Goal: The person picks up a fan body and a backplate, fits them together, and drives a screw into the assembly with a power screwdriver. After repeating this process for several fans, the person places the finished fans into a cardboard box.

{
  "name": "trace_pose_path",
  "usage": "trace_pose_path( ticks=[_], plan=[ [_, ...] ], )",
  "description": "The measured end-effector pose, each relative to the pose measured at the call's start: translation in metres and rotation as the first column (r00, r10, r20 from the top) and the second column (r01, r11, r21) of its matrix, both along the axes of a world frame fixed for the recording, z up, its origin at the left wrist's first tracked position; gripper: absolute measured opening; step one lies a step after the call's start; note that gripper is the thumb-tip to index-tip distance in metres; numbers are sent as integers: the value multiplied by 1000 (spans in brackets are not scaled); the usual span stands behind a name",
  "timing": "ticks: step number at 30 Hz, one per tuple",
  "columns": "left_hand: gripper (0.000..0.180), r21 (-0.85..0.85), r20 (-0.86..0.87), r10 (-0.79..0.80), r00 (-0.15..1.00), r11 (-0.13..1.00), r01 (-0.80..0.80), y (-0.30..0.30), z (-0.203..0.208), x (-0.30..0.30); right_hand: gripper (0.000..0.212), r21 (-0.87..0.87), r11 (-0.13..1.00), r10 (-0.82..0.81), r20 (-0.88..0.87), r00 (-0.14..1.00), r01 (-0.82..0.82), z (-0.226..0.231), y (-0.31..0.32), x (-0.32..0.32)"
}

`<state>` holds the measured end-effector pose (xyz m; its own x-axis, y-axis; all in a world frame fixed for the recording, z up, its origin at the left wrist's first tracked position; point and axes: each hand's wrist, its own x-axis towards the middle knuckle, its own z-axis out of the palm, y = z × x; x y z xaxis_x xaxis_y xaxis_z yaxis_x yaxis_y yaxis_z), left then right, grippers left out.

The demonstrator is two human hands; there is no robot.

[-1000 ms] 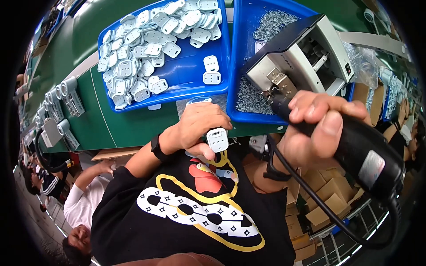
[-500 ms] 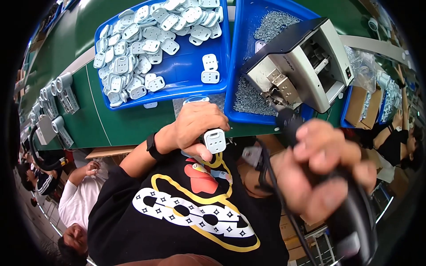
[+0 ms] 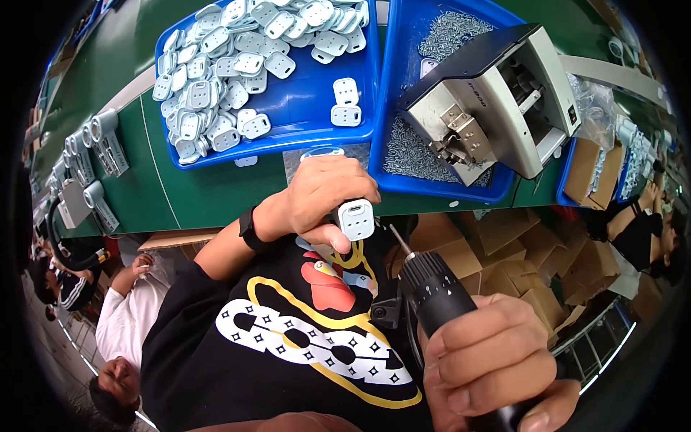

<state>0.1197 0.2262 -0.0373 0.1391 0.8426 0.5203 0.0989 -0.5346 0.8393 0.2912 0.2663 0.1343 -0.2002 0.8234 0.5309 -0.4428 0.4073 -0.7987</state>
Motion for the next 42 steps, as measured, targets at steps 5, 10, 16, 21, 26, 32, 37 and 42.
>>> trace_pose_path(
  ticks=[5,10,16,21,26,32,37,42],
  plan=[
    [59,3,-8,37,999,999,-37,-1,0,-2,38,42,973,-232,132,964,229,-22,29,-9],
    [59,86,-80,-30,996,996,37,6,4,-3,36,42,924,-382,161,910,380,-59,76,-3],
    [60,69,-38,1,999,998,1,6,-2,-1,39,-137,971,-190,67,979,198,-50,54,3],
    [60,49,-36,9,999,999,-8,0,-6,-1,37,-42,980,-193,36,980,195,-29,38,-5],
    [74,-13,-15,21,1000,1000,-21,3,-2,9,38,25,939,-344,34,938,343,-53,67,-1],
    [75,-18,-18,42,999,999,-42,2,-3,9,27,-204,881,-385,217,897,427,-55,75,-4],
    [64,31,-21,11,1000,999,-10,4,-2,3,38,-147,983,-112,-25,993,108,-26,34,3],
    [60,76,-31,33,999,997,-30,2,-6,2,41,-85,995,-44,47,998,48,3,9,6]
  ],
)
